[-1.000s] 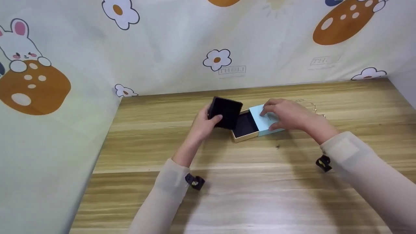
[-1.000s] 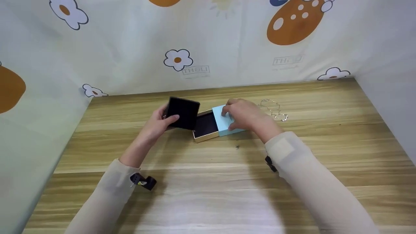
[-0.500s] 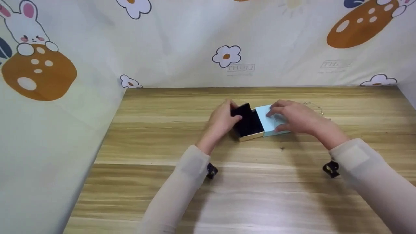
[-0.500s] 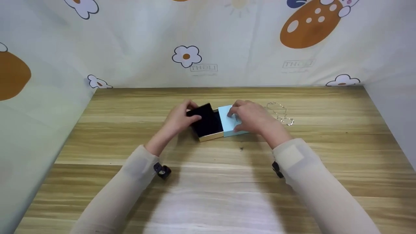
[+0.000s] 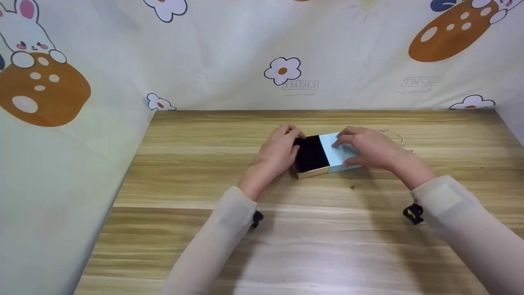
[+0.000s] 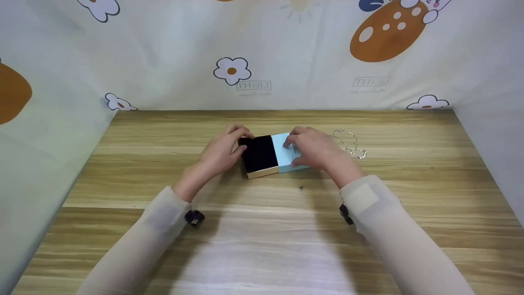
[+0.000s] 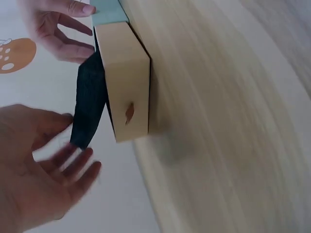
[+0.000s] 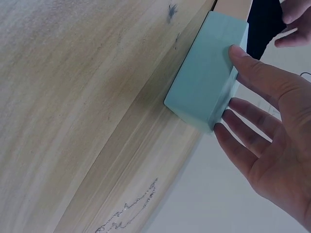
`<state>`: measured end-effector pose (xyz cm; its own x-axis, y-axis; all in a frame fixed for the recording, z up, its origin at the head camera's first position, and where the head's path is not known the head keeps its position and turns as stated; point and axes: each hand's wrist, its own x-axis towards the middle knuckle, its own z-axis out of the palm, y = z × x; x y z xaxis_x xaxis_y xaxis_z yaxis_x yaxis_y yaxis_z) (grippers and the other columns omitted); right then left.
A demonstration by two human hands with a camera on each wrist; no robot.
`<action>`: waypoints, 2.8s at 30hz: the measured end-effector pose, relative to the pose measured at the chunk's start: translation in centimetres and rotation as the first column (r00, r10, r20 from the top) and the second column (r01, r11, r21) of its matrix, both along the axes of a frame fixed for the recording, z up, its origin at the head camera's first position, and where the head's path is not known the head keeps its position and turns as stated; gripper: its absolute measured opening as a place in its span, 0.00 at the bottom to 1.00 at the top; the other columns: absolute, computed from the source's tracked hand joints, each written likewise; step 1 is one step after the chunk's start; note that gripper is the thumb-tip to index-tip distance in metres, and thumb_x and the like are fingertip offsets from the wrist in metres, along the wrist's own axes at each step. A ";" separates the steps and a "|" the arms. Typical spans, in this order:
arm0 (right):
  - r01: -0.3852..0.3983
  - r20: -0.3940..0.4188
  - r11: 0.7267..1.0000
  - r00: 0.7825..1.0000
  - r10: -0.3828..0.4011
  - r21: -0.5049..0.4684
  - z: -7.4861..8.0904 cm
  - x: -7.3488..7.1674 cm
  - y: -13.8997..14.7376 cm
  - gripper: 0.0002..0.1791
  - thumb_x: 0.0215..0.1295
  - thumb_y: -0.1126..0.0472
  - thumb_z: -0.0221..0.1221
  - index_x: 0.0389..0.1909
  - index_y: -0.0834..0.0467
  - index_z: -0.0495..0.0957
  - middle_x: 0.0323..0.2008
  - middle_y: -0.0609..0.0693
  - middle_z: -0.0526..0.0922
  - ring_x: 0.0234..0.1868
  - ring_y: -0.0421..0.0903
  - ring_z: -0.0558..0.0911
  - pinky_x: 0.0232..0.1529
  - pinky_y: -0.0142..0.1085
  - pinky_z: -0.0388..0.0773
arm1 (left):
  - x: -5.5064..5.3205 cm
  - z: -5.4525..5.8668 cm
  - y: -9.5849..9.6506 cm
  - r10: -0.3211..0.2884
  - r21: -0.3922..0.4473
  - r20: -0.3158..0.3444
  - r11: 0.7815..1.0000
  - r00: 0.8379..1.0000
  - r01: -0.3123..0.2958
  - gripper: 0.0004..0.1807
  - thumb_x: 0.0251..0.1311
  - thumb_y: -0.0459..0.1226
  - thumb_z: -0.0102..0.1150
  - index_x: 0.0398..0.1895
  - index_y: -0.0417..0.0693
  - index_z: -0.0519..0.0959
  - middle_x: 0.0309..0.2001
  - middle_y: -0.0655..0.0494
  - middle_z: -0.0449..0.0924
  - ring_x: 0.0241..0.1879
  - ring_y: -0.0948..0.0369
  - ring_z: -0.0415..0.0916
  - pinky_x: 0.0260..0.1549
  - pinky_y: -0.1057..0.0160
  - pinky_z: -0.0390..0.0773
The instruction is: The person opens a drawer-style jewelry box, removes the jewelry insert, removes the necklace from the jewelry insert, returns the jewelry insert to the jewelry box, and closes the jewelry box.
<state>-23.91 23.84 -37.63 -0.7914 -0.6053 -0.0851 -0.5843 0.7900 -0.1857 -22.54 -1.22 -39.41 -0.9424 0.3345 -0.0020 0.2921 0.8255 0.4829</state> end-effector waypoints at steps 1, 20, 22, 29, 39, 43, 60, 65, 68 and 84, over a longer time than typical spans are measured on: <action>-0.001 0.001 1.000 1.000 0.001 0.001 0.0 0.0 0.0 0.26 0.53 0.58 0.74 0.54 0.58 0.82 0.59 0.60 0.78 0.60 0.60 0.78 0.61 0.56 0.75 | 0.1 0.1 -0.2 -0.049 -0.036 -0.017 0.998 0.999 0.048 0.18 0.72 0.33 0.50 0.60 0.56 0.77 0.67 0.58 0.68 0.69 0.57 0.65 0.67 0.57 0.71; 0.007 -0.004 1.000 1.000 -0.007 0.007 0.1 -0.1 -0.1 0.26 0.53 0.57 0.74 0.53 0.58 0.82 0.58 0.60 0.78 0.59 0.60 0.78 0.60 0.55 0.76 | 0.0 -0.7 1.3 -0.353 -0.485 -0.023 0.822 0.935 0.298 0.27 0.59 0.31 0.65 0.63 0.57 0.78 0.67 0.57 0.75 0.69 0.55 0.70 0.77 0.50 0.53; 0.008 -0.009 1.000 1.000 -0.008 0.008 0.1 -0.1 0.0 0.26 0.52 0.58 0.74 0.53 0.58 0.82 0.58 0.60 0.78 0.59 0.59 0.78 0.60 0.54 0.76 | 0.0 -0.8 1.4 -0.341 -0.478 -0.035 0.831 0.939 0.284 0.27 0.58 0.33 0.67 0.63 0.56 0.79 0.65 0.55 0.75 0.67 0.54 0.71 0.76 0.51 0.55; 0.010 0.001 1.000 1.000 -0.010 0.012 0.1 -0.2 -0.1 0.26 0.53 0.58 0.74 0.54 0.58 0.82 0.59 0.60 0.78 0.60 0.59 0.78 0.60 0.55 0.76 | -0.3 -0.8 1.7 -0.326 -0.517 -0.078 0.821 0.942 0.242 0.14 0.70 0.41 0.57 0.57 0.56 0.81 0.55 0.54 0.79 0.57 0.56 0.78 0.65 0.57 0.73; 0.013 0.001 1.000 1.000 -0.013 0.016 0.1 -0.3 0.0 0.26 0.53 0.58 0.74 0.54 0.58 0.82 0.59 0.59 0.78 0.60 0.59 0.78 0.60 0.55 0.76 | -0.3 -0.3 -0.1 -0.321 -0.279 -0.090 0.917 0.943 0.286 0.18 0.71 0.36 0.53 0.61 0.56 0.79 0.61 0.56 0.79 0.63 0.56 0.75 0.67 0.54 0.71; 0.009 -0.005 1.000 1.000 -0.009 0.010 0.0 -0.3 0.1 0.25 0.52 0.58 0.74 0.53 0.58 0.82 0.59 0.60 0.78 0.59 0.61 0.78 0.60 0.56 0.75 | 0.0 -0.4 -0.9 -0.185 -0.190 -0.070 0.967 0.980 0.169 0.28 0.65 0.48 0.63 0.66 0.50 0.74 0.65 0.54 0.74 0.66 0.54 0.71 0.65 0.55 0.74; 0.084 0.092 0.996 0.992 -0.084 0.013 0.2 -0.3 0.2 0.26 0.56 0.55 0.72 0.57 0.53 0.81 0.69 0.65 0.68 0.68 0.69 0.69 0.67 0.62 0.66 | 0.5 -0.3 0.1 -0.097 -0.209 0.064 0.972 0.993 0.108 0.43 0.55 0.50 0.72 0.70 0.39 0.67 0.66 0.46 0.73 0.62 0.49 0.75 0.62 0.53 0.76; 0.071 0.076 0.997 0.995 -0.071 0.008 0.4 -0.5 0.1 0.26 0.56 0.55 0.72 0.57 0.53 0.81 0.69 0.65 0.69 0.66 0.69 0.70 0.66 0.62 0.67 | -0.1 -0.3 0.6 -0.095 -0.193 0.065 0.976 0.993 0.106 0.44 0.55 0.51 0.72 0.71 0.40 0.66 0.66 0.46 0.73 0.62 0.51 0.75 0.62 0.54 0.76; 0.087 0.084 0.996 0.993 -0.088 0.018 0.4 -0.6 0.3 0.26 0.56 0.55 0.72 0.58 0.53 0.81 0.69 0.65 0.69 0.67 0.69 0.70 0.66 0.63 0.67 | -0.2 -0.4 1.0 -0.084 -0.168 0.058 0.981 0.995 0.093 0.42 0.54 0.51 0.72 0.69 0.42 0.69 0.64 0.47 0.75 0.58 0.53 0.77 0.60 0.54 0.77; 0.069 0.069 0.997 0.995 -0.070 0.018 0.1 -0.4 0.2 0.26 0.55 0.55 0.72 0.56 0.53 0.82 0.68 0.64 0.71 0.66 0.68 0.71 0.65 0.62 0.68 | -0.9 -1.1 3.0 -0.080 0.007 0.055 0.997 0.995 0.079 0.29 0.67 0.33 0.57 0.71 0.49 0.66 0.68 0.50 0.72 0.62 0.56 0.75 0.62 0.56 0.76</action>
